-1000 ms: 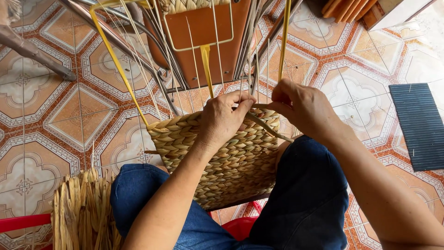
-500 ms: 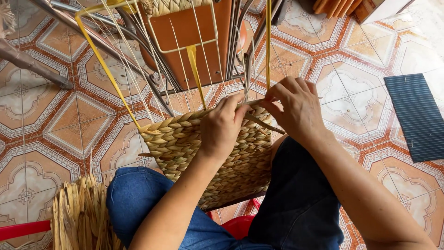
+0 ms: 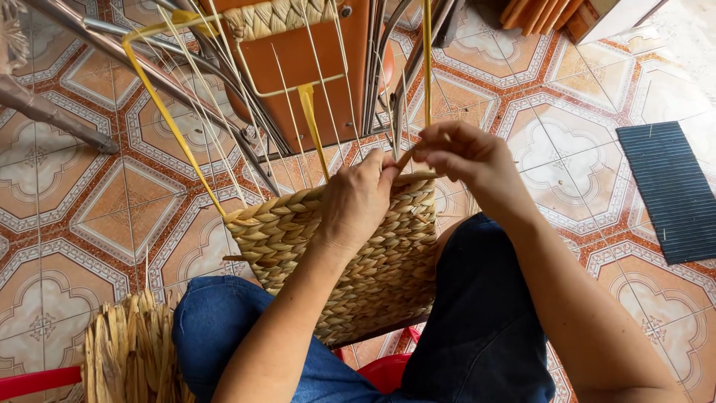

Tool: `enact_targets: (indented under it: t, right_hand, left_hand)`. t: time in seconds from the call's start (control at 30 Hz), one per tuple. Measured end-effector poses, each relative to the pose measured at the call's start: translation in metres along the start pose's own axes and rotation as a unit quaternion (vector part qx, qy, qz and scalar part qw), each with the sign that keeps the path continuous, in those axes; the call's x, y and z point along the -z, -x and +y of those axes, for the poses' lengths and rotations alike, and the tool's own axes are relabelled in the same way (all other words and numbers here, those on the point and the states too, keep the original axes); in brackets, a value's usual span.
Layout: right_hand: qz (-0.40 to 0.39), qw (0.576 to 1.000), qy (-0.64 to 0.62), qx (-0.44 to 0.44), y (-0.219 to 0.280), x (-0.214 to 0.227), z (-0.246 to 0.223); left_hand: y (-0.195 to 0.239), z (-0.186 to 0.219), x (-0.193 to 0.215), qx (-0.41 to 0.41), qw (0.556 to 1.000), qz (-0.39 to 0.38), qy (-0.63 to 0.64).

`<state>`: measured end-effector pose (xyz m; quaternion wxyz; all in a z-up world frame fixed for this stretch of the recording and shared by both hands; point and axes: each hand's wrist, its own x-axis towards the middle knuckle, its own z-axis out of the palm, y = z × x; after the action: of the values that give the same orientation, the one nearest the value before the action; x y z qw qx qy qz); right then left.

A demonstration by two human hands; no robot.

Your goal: Weaving a basket using dried plant fibers on a wire frame.

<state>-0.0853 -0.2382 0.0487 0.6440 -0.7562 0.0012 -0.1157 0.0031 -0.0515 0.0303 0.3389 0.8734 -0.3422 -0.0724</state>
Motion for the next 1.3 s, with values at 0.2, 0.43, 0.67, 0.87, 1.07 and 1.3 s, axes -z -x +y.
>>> enact_targets:
  t: [0.2, 0.43, 0.67, 0.87, 1.07, 1.3]
  right_hand:
    - [0.014, 0.987, 0.089, -0.136, -0.021, -0.012, 0.002]
    - [-0.01, 0.948, 0.3, -0.105, -0.01, -0.017, 0.012]
    - [0.056, 0.923, 0.378, 0.041, 0.009, -0.019, 0.004]
    - [0.092, 0.86, 0.499, -0.057, 0.005, -0.01, 0.01]
    - [0.069, 0.87, 0.475, -0.11, -0.004, -0.003, 0.02]
    - [0.042, 0.9, 0.412, -0.138, -0.005, -0.004, 0.022]
  left_hand:
    - [0.006, -0.028, -0.011, -0.041, 0.983, -0.028, 0.177]
    - [0.001, -0.017, 0.001, -0.012, 0.971, -0.048, 0.233]
    - [-0.015, -0.029, -0.04, -0.05, 0.998, 0.019, -0.031]
    - [-0.004, -0.003, -0.002, -0.006, 0.987, -0.038, 0.153]
    - [0.017, -0.017, 0.012, -0.024, 0.958, 0.05, 0.28]
    - [0.082, -0.063, 0.055, -0.064, 0.928, 0.367, 0.024]
